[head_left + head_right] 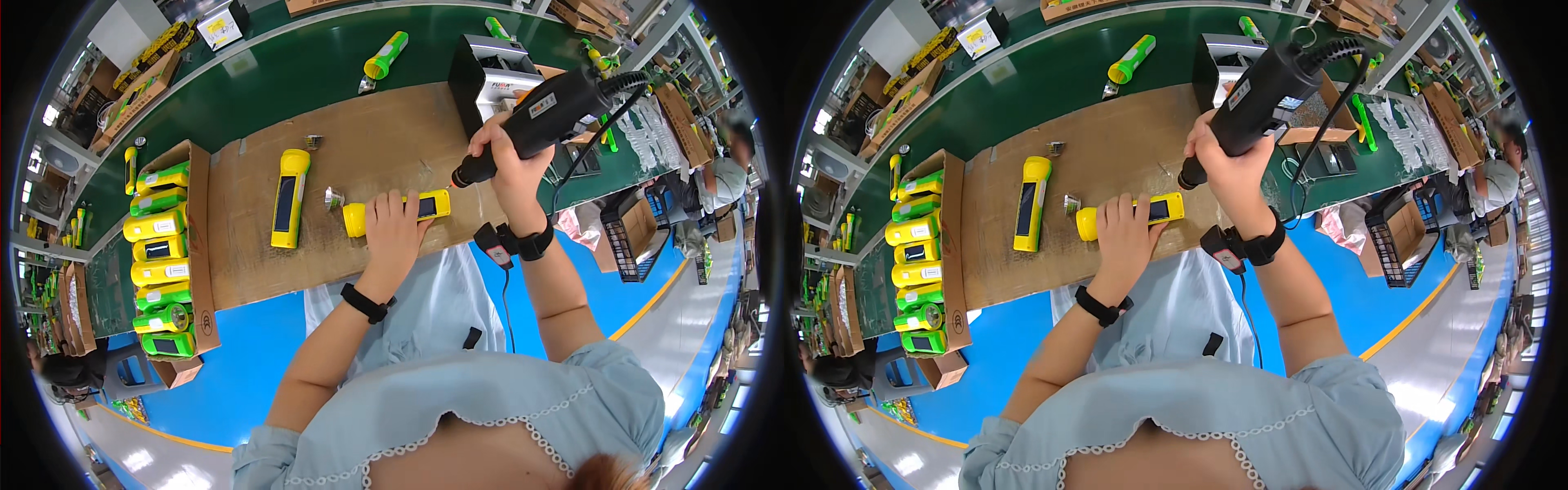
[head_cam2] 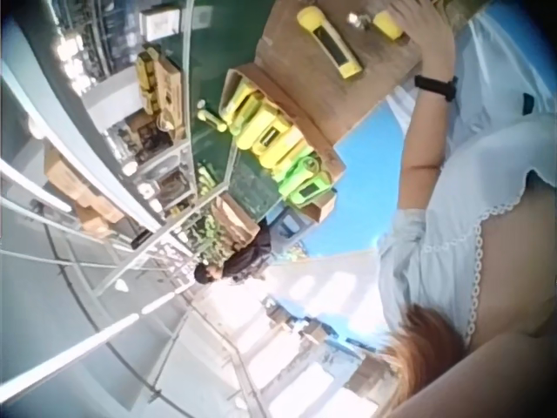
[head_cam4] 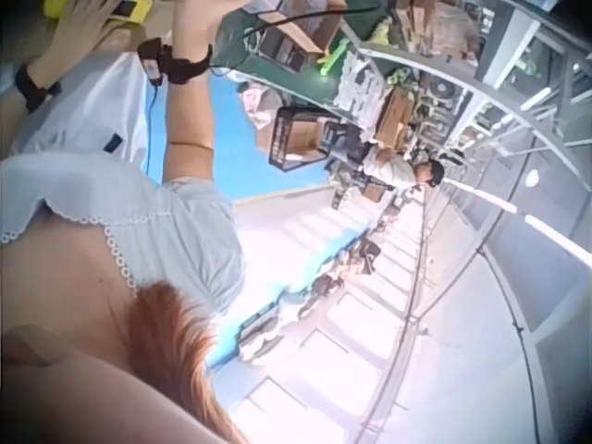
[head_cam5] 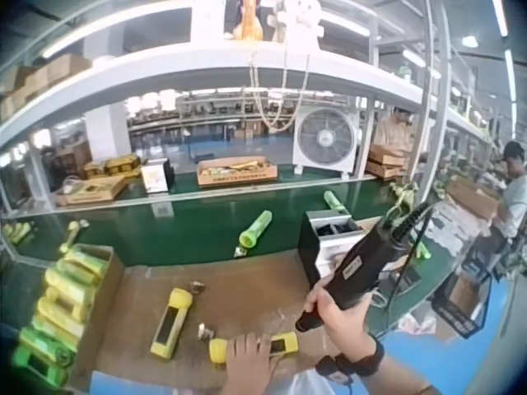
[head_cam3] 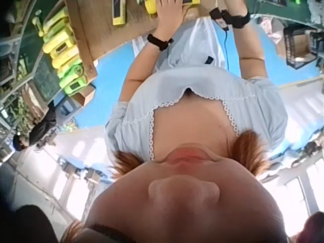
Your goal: Using an electric screwdriver to attach components and fasten screws on solar-powered flashlight housings on a factory assembly line.
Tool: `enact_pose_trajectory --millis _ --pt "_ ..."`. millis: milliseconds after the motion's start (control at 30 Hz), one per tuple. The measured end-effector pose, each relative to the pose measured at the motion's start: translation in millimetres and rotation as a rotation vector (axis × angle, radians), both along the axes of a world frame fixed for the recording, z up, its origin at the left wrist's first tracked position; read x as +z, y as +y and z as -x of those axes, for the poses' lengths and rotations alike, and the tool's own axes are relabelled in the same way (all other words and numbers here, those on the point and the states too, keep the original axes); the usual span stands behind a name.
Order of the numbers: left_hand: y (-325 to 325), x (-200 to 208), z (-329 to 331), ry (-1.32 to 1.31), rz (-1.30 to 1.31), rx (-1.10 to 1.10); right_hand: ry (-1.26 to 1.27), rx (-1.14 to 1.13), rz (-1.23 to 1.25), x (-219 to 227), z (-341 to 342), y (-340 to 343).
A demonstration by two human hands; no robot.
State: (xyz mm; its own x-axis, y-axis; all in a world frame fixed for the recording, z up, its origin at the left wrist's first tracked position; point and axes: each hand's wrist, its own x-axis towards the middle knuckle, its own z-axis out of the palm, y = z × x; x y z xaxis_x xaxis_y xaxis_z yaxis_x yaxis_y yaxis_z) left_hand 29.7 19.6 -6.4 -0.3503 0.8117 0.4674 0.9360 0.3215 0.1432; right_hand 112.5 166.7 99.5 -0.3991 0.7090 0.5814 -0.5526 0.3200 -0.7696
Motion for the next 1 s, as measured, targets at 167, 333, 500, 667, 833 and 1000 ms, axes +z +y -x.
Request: enact_pose_trajectory --millis 167,333,500,667,833,1000 --pt "2 -1 0 -0.01 -0.016 -0.009 -0.078 -0.017 0.038 -3 3 -12" --pt "1 -1 4 0.025 -0.034 -0.007 -0.087 0.008 0.039 -10 3 -7" --pt "2 8 13 -0.085 0.036 -0.034 -0.118 0.024 0.041 -19 17 -7" --pt "9 9 14 -0.081 0.02 -0.018 -0.177 0.021 0.093 -30 24 -1" --pt "10 5 8 -0.102 -0.038 -0.054 -0.168 0.086 0.096 -36 18 9" --pt "12 4 9 -0.128 -0.005 -0.052 -0.188 0.045 0.079 -44 15 13"
